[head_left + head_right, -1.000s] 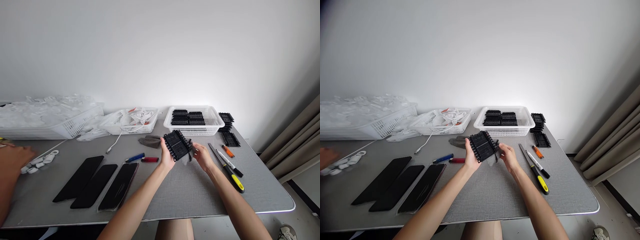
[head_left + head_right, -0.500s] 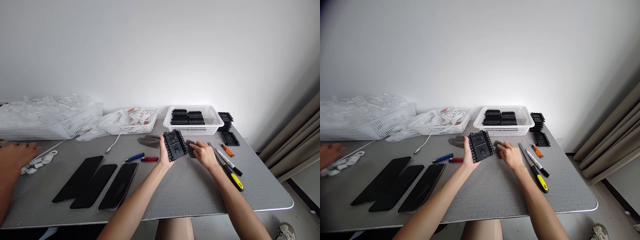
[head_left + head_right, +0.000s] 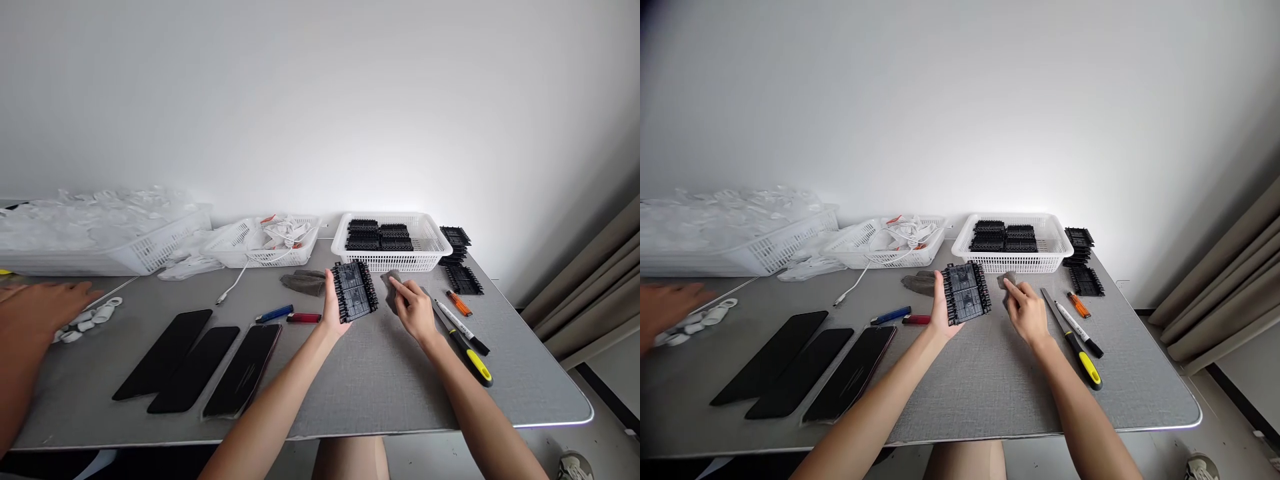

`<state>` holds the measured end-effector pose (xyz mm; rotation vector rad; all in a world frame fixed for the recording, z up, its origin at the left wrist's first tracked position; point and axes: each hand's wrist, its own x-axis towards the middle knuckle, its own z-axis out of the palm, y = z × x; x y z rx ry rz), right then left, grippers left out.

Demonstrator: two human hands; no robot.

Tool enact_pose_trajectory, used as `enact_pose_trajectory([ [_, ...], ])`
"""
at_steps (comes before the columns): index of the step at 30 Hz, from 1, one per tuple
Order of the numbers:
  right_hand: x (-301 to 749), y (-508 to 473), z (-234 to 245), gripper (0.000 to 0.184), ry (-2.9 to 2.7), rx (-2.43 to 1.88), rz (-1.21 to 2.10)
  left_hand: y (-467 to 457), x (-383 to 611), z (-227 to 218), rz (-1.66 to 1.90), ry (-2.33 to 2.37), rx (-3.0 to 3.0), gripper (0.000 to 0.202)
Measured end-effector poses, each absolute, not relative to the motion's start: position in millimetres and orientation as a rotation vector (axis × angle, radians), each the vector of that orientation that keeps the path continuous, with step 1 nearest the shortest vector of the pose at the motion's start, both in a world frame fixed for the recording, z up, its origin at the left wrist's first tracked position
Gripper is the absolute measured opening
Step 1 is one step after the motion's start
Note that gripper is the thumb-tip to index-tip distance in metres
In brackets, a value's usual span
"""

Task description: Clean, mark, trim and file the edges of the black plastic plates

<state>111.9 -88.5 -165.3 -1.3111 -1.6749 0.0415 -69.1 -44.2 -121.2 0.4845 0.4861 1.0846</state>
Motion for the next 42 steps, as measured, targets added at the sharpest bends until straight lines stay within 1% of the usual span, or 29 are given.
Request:
enact_pose_trajectory([
  [4,96,-96,-157,0.045,-1.518,-1.135,0.147,-44,-64,-128,0.955,0.478,0.506,0.068],
  [7,81,-102,-152,0.047,-1.556,-1.041,0.283,-46,-57,-136,0.92,0.44,0.547,0.065],
  [10,75,-104,-150,0.038,-1.674,-0.963,0.438,-49,-53,-144,0.98,0.447,0.605,0.061],
  [12,74,-103,-150,0.032,-1.679,-0.954,0.523,-49,-52,-149,1.01,0.47,0.633,0.062],
  [15,71,-102,-149,0.03,-1.62,-0.961,0.594,-50,-51,-152,1.048,0.496,0.643,0.063],
  [19,65,-103,-146,0.028,-1.607,-0.962,0.661,-49,-47,-153,1.177,0.49,0.628,0.057],
  [26,72,-102,-146,0.025,-1.792,-0.933,0.811,-33,-58,-150,1.28,0.545,0.515,0.059],
  [29,79,-99,-150,0.022,-1.527,-1.041,0.758,-30,-60,-150,1.267,0.588,0.506,0.058],
  [32,79,-98,-150,0.025,-1.287,-1.068,0.553,-34,-55,-152,1.238,0.585,0.519,0.054],
  [36,68,-100,-150,0.037,-1.628,-0.952,0.461,-44,-47,-154,1.141,0.677,0.565,0.054],
  [39,62,-101,-153,0.047,-1.838,-0.925,0.431,-46,-46,-155,1.189,0.706,0.553,0.052],
  [42,64,-101,-155,0.052,-1.941,-0.929,0.387,-44,-49,-156,1.235,0.665,0.529,0.05],
])
